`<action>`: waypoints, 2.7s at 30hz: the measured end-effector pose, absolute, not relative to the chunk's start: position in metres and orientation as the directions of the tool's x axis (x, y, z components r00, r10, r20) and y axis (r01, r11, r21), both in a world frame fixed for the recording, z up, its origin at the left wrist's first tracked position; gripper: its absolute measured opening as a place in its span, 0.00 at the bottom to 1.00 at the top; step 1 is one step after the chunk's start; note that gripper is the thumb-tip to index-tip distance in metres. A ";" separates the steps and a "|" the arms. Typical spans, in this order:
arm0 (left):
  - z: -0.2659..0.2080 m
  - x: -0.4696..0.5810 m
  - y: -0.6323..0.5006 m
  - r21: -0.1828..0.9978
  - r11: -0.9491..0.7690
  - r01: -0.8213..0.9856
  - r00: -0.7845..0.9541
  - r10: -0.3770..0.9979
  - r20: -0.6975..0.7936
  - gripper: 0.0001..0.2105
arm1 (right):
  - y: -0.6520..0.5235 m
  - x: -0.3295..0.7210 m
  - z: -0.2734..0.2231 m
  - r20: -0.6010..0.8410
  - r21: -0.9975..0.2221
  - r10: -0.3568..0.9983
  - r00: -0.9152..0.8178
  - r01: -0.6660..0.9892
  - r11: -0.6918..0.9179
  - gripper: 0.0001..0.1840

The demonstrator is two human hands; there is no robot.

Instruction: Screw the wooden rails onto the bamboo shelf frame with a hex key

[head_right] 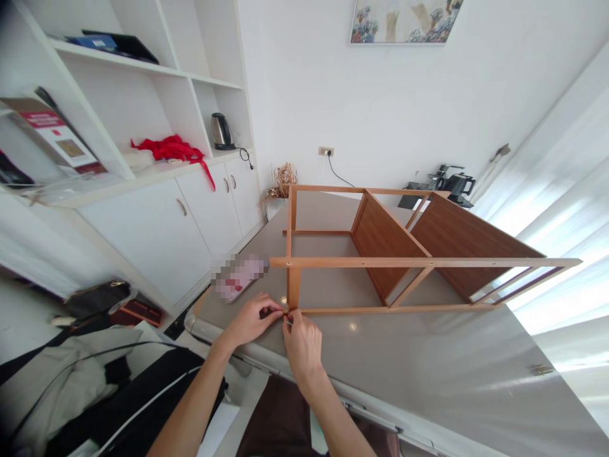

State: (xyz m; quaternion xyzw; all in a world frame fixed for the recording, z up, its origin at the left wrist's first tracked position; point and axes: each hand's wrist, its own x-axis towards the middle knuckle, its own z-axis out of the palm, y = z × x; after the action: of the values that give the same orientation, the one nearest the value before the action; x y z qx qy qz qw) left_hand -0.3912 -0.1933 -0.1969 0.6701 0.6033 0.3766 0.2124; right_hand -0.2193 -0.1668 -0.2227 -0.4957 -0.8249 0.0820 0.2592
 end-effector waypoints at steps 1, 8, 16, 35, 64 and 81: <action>-0.197 -0.391 -0.193 0.738 -0.183 0.650 -0.009 0.969 0.249 0.09 | -0.167 -0.218 -0.223 0.337 -0.403 0.866 -0.369 0.775 0.487 0.08; -0.197 -0.391 -0.193 0.729 -0.172 0.663 -0.006 0.972 0.234 0.08 | -0.173 -0.218 -0.219 0.358 -0.305 0.848 -0.391 0.810 0.502 0.14; -0.197 -0.392 -0.192 0.720 -0.175 0.672 0.001 0.972 0.234 0.08 | -0.172 -0.221 -0.221 0.309 -0.368 0.890 -0.335 0.821 0.437 0.08; -0.198 -0.392 -0.193 0.731 -0.167 0.662 0.012 0.977 0.213 0.11 | -0.172 -0.133 -0.217 0.264 -0.490 0.914 -0.309 0.773 0.403 0.17; -0.212 -0.403 -0.185 0.609 -0.157 0.778 0.043 0.979 0.198 0.17 | -0.078 0.247 -0.215 0.085 -0.039 0.924 0.372 0.928 -0.370 0.23; -0.212 -0.402 -0.185 0.605 -0.159 0.780 0.037 0.977 0.210 0.16 | -0.075 0.298 -0.202 -0.036 -0.070 0.998 0.044 0.996 -0.047 0.11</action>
State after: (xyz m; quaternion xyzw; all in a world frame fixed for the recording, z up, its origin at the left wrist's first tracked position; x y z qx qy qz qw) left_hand -0.4022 -0.1855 -0.2119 0.7008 0.6268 0.2977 0.1657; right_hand 0.2976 -0.0751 -0.2016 -0.7224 -0.6903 0.0374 0.0130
